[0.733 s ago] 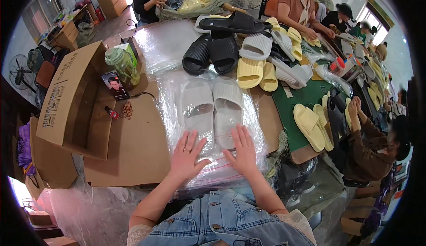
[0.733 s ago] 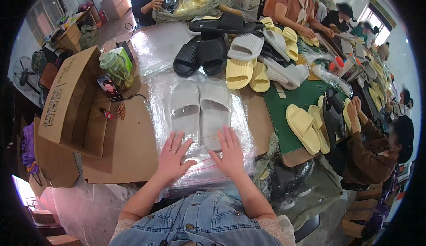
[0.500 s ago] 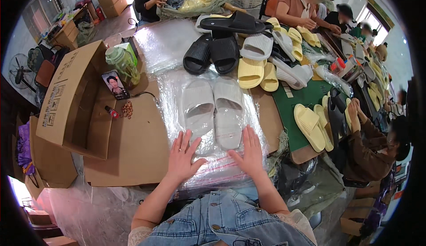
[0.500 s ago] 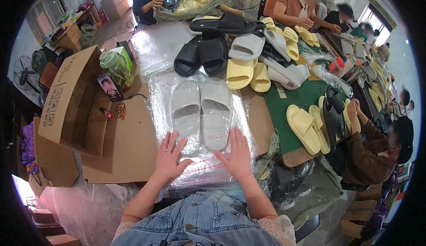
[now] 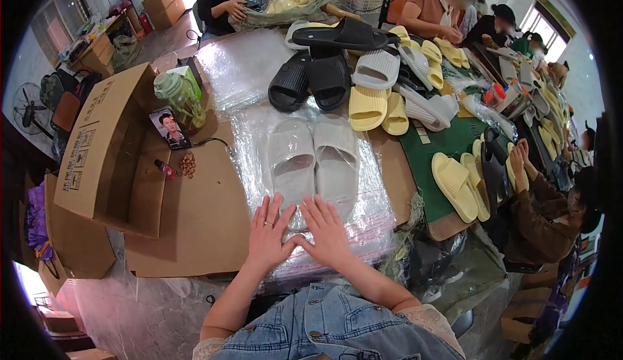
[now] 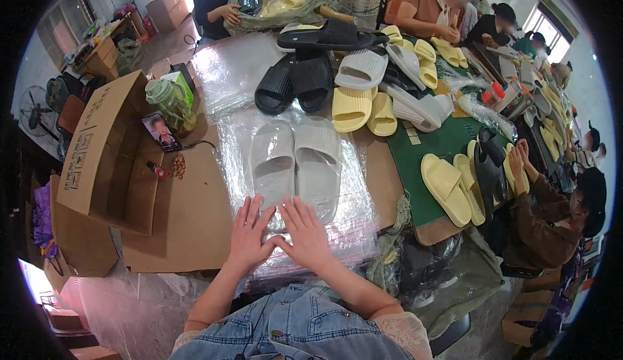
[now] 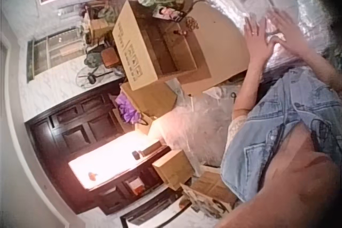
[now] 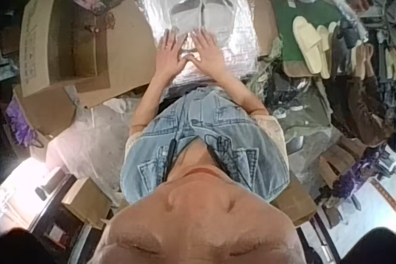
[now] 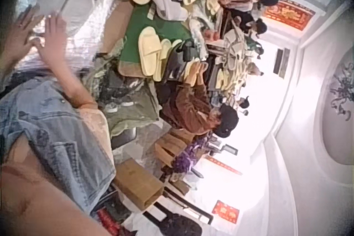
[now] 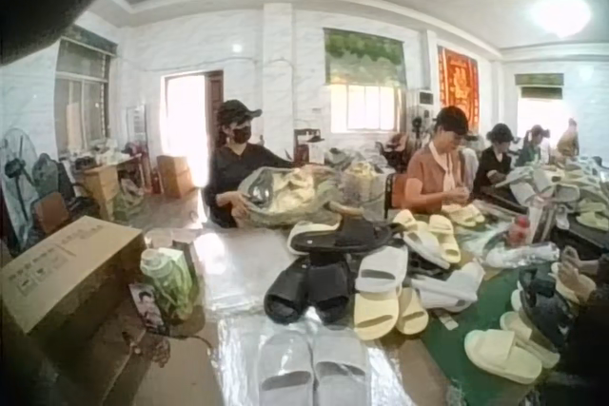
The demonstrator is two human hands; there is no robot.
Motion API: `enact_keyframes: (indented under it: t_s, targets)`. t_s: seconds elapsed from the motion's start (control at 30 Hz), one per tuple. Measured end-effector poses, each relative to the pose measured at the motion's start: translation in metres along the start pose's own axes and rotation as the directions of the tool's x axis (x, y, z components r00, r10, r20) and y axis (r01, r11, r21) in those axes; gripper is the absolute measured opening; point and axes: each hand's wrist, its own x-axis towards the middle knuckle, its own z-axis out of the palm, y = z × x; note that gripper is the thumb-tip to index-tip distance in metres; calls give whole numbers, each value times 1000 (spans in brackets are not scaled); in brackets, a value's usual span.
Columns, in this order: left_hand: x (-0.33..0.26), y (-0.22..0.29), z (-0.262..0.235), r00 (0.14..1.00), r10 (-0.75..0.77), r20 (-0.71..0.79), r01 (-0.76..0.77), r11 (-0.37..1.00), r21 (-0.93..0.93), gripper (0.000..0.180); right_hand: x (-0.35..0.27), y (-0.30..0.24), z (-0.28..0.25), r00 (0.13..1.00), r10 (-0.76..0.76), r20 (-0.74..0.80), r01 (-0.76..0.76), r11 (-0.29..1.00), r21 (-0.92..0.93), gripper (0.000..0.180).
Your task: The person repeatedly picks up pairs of slippers in various colors, places them into clear plastic packaging bags, and seals the bags. The packaged slippers are then moved aside on the table. The person handles black, white, and yellow slippers throughout the process.
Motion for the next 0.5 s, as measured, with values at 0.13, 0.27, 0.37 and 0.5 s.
enact_keyframes:
  t_s: [0.13, 0.27, 0.37, 0.5]
  targets:
    - [-1, 2, -3, 1000, 3, -8, -3, 998, -59, 75, -15, 34, -10, 981, 163, -100, -168, 985, -43, 81]
    - [-2, 2, -1, 999, 18, -30, -20, 998, -56, 74, -30, 62, -25, 959, 219, -180, -224, 974, -13, 76]
    - [-1, 2, -2, 999, 20, -37, -22, 998, -58, 73, -24, 60, -33, 953, 197, -229, -223, 970, -97, 71]
    - [-2, 0, -2, 999, 15, -39, -17, 998, -58, 74, 20, 45, -46, 895, 194, -401, -191, 980, 48, 53]
